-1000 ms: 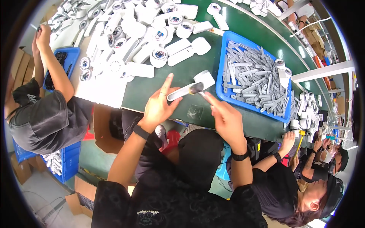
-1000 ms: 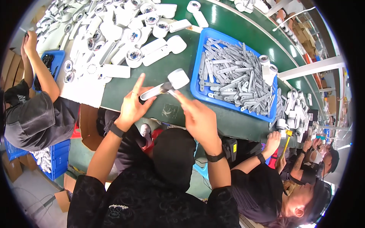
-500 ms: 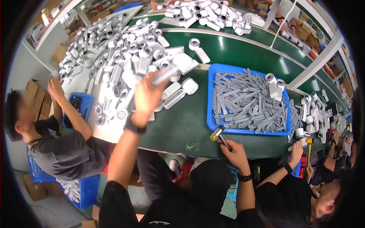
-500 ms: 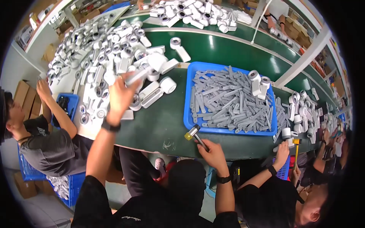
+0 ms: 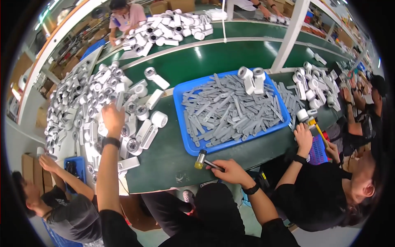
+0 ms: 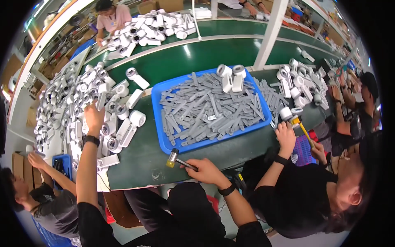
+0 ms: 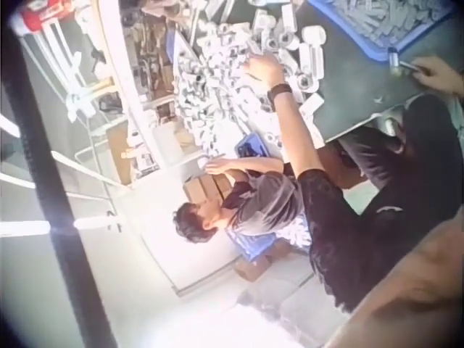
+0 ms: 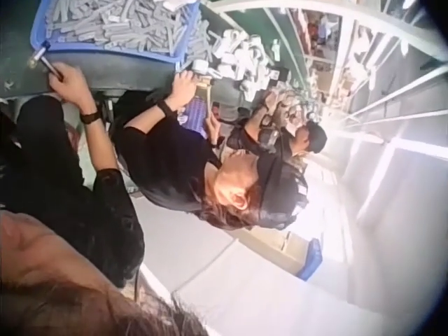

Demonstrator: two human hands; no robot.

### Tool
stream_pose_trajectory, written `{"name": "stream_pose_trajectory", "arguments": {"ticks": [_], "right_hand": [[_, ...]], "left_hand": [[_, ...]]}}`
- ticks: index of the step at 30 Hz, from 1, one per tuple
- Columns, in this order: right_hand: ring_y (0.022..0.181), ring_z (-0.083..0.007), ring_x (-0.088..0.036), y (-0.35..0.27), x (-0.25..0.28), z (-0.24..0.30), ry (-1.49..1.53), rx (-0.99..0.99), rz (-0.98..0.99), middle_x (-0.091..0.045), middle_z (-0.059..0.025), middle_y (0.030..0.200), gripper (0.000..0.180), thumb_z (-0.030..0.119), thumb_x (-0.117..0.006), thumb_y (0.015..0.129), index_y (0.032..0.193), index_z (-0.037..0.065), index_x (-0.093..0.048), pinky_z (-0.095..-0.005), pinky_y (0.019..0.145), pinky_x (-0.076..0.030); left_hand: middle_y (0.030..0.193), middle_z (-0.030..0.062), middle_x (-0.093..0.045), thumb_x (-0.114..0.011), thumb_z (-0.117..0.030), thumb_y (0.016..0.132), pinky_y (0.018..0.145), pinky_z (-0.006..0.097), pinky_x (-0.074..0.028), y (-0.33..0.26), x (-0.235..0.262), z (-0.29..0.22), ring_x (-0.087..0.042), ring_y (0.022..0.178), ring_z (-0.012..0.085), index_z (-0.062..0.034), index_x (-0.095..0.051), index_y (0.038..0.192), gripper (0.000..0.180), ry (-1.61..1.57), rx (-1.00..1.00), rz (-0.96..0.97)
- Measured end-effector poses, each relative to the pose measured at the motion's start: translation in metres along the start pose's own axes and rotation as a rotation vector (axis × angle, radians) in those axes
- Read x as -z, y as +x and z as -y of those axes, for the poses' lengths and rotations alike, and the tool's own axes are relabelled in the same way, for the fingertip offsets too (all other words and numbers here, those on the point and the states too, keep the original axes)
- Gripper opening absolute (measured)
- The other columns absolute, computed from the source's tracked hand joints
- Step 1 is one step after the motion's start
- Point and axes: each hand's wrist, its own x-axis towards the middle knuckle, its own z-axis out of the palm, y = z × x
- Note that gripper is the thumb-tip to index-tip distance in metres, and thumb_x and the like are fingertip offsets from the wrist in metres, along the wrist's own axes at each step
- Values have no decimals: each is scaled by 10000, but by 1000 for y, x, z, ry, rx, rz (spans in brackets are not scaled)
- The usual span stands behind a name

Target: The person assembles handheld fans by fitting a grey plastic strip into each white fan handle and tapping it into place with a small mallet. They then set the assembled unit aside and repeat the process for several more fans.

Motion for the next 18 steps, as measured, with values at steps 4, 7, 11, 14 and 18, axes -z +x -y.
{"name": "stream_pose_trajectory", "arguments": {"ticks": [4,7,11,14,18], "right_hand": [[605,-43,-479,-1,13,-13,50,-33,26,-603,25,693,208,121,-658,942,1107,75,-775,-260,560,-369],[580,-23,-472,-5,13,-27,283,3,8,-580,60,681,178,79,-633,922,1019,44,-778,-242,534,-349],[470,-40,-497,-8,8,-37,496,-30,-48,-631,3,644,131,32,-622,919,925,-4,-748,-231,458,-358],[452,-41,-490,-10,3,-37,510,-24,-102,-571,21,583,154,32,-608,926,973,1,-751,-232,451,-347],[441,-42,-475,-5,-6,-36,498,-29,-112,-551,28,563,153,50,-604,950,999,7,-742,-238,435,-345]], "left_hand": [[1130,213,-758,-786,-209,906,963,446,-556,-14,36,-138,-720,1061,400,-60,-750,1229,357,-594,-282,318],[1118,220,-758,-772,-266,923,885,432,-581,-20,35,-242,-733,996,378,-43,-758,1194,351,-805,-358,517],[1076,226,-759,-794,-406,883,900,451,-582,-13,29,-363,-729,1015,396,-44,-768,1154,453,-928,-472,374],[994,252,-750,-794,-445,860,859,485,-586,-9,29,-430,-729,979,404,-45,-783,1064,449,-738,-472,361],[901,245,-744,-769,-425,869,818,514,-586,-4,-4,-458,-734,907,398,-62,-790,986,382,-567,-527,267]]}}
